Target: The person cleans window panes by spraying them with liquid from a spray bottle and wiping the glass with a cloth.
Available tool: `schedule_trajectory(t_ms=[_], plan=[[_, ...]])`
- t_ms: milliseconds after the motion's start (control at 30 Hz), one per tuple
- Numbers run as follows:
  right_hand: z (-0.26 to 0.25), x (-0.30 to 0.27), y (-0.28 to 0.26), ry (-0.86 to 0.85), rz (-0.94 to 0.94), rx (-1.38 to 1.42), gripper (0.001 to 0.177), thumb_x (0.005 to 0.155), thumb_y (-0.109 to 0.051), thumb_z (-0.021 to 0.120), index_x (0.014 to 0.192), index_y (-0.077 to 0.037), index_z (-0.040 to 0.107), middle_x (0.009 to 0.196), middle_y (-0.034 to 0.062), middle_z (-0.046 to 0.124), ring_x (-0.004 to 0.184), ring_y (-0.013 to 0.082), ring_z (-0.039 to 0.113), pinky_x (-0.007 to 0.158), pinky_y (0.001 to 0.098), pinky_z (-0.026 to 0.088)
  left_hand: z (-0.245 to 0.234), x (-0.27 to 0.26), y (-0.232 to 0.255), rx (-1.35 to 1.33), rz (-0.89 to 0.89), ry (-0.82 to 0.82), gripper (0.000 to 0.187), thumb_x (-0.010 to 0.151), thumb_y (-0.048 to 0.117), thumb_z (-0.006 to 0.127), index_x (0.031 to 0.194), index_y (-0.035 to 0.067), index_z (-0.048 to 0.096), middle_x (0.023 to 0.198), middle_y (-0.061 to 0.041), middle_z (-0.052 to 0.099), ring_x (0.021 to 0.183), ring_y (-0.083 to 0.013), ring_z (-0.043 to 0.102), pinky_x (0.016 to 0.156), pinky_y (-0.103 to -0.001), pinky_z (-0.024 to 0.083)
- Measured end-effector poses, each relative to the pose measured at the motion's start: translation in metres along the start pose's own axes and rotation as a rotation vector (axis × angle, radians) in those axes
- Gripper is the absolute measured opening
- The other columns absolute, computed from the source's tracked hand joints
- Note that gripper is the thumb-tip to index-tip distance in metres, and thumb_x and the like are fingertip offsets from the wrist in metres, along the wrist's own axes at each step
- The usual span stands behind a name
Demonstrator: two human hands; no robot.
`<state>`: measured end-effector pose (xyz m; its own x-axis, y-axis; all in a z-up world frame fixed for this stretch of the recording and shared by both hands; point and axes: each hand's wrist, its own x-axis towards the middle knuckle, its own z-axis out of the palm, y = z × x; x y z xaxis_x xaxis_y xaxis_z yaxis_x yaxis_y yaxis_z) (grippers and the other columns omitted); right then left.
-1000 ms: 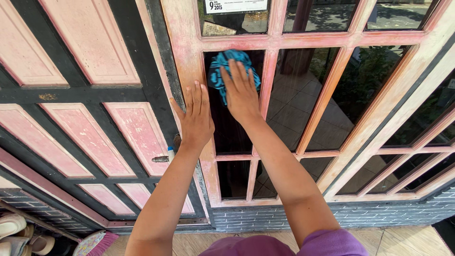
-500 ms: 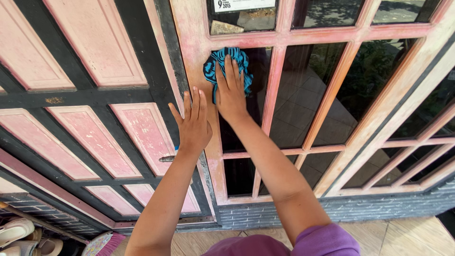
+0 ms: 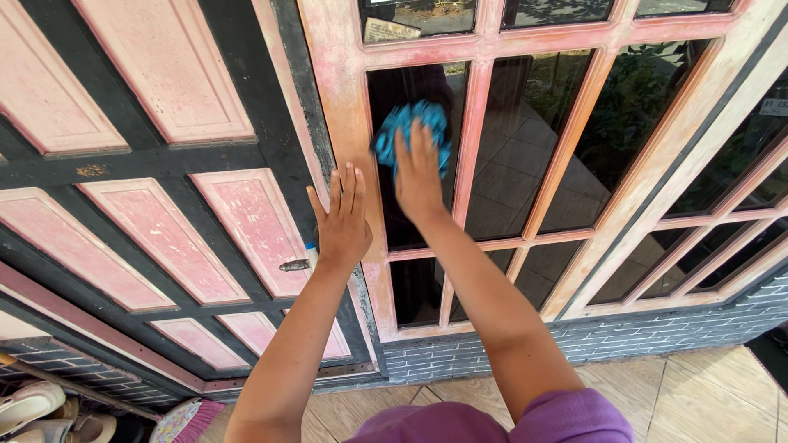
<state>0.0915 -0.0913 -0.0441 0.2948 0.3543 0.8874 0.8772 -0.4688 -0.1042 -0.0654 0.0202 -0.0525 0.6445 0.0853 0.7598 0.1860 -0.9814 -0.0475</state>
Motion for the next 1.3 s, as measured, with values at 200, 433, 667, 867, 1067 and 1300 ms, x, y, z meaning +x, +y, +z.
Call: schedule_trajectory(t_ms=[200, 433, 667, 867, 1067, 1300], plan=[[0.055, -0.134, 0.024, -0.260, -0.052, -0.084, 0.063, 0.093, 0.002, 0.054, 0.154, -0.006, 0.044, 0.160, 0.0215, 0.033, 0.150, 0.0411, 0.032, 0.124, 0.0548, 0.027, 0.008, -0.031, 0.000, -0.039, 0.034, -0.012, 0.078, 0.085, 0.000, 0.056, 0.159, 0.002, 0.032, 0.168, -0.013, 0.027, 0.156, -0.0323, 0.024, 0.122, -0.069, 0.008], [0.098, -0.210, 0.055, -0.195, 0.149, -0.055, 0.058, 0.097, -0.006, 0.053, 0.153, -0.002, 0.040, 0.160, 0.0274, 0.028, 0.151, 0.0487, 0.026, 0.122, 0.0568, 0.025, 0.017, -0.059, 0.000, -0.005, 0.051, -0.144, 0.085, 0.078, 0.001, 0.058, 0.158, 0.003, 0.031, 0.167, -0.013, 0.026, 0.156, -0.0319, 0.021, 0.122, -0.068, 0.009], [0.134, -0.226, -0.008, -0.187, 0.088, 0.119, 0.060, 0.094, -0.009, 0.055, 0.149, 0.006, 0.038, 0.154, 0.0356, 0.029, 0.141, 0.0561, 0.028, 0.115, 0.0655, 0.024, 0.025, -0.074, 0.001, 0.048, 0.089, -0.238, 0.086, 0.079, 0.004, 0.060, 0.158, 0.002, 0.027, 0.167, -0.013, 0.023, 0.155, -0.0329, 0.019, 0.121, -0.067, 0.010], [0.101, -0.220, 0.049, -0.234, -0.112, -0.068, 0.062, 0.092, -0.003, 0.056, 0.152, -0.012, 0.047, 0.157, 0.0172, 0.041, 0.146, 0.0349, 0.041, 0.123, 0.0582, 0.028, 0.014, -0.068, -0.004, 0.078, 0.080, -0.185, 0.085, 0.080, 0.004, 0.059, 0.160, 0.003, 0.027, 0.168, -0.012, 0.023, 0.156, -0.0320, 0.021, 0.121, -0.067, 0.010], [0.060, -0.178, 0.059, -0.251, -0.009, -0.141, 0.061, 0.091, -0.001, 0.053, 0.152, -0.007, 0.047, 0.158, 0.0239, 0.037, 0.147, 0.0403, 0.039, 0.114, 0.0683, 0.024, 0.001, -0.056, -0.006, 0.039, 0.037, -0.108, 0.083, 0.079, 0.003, 0.059, 0.157, 0.002, 0.030, 0.166, -0.013, 0.027, 0.154, -0.0330, 0.023, 0.120, -0.070, 0.010], [0.004, -0.055, 0.056, -0.155, 0.055, -0.239, 0.069, 0.091, 0.010, 0.051, 0.158, 0.000, 0.037, 0.164, 0.0325, 0.023, 0.155, 0.0447, 0.024, 0.114, 0.0798, 0.003, 0.005, -0.036, 0.010, 0.023, 0.016, -0.045, 0.083, 0.079, 0.001, 0.057, 0.158, 0.002, 0.032, 0.166, -0.012, 0.029, 0.155, -0.0333, 0.026, 0.122, -0.068, 0.011]])
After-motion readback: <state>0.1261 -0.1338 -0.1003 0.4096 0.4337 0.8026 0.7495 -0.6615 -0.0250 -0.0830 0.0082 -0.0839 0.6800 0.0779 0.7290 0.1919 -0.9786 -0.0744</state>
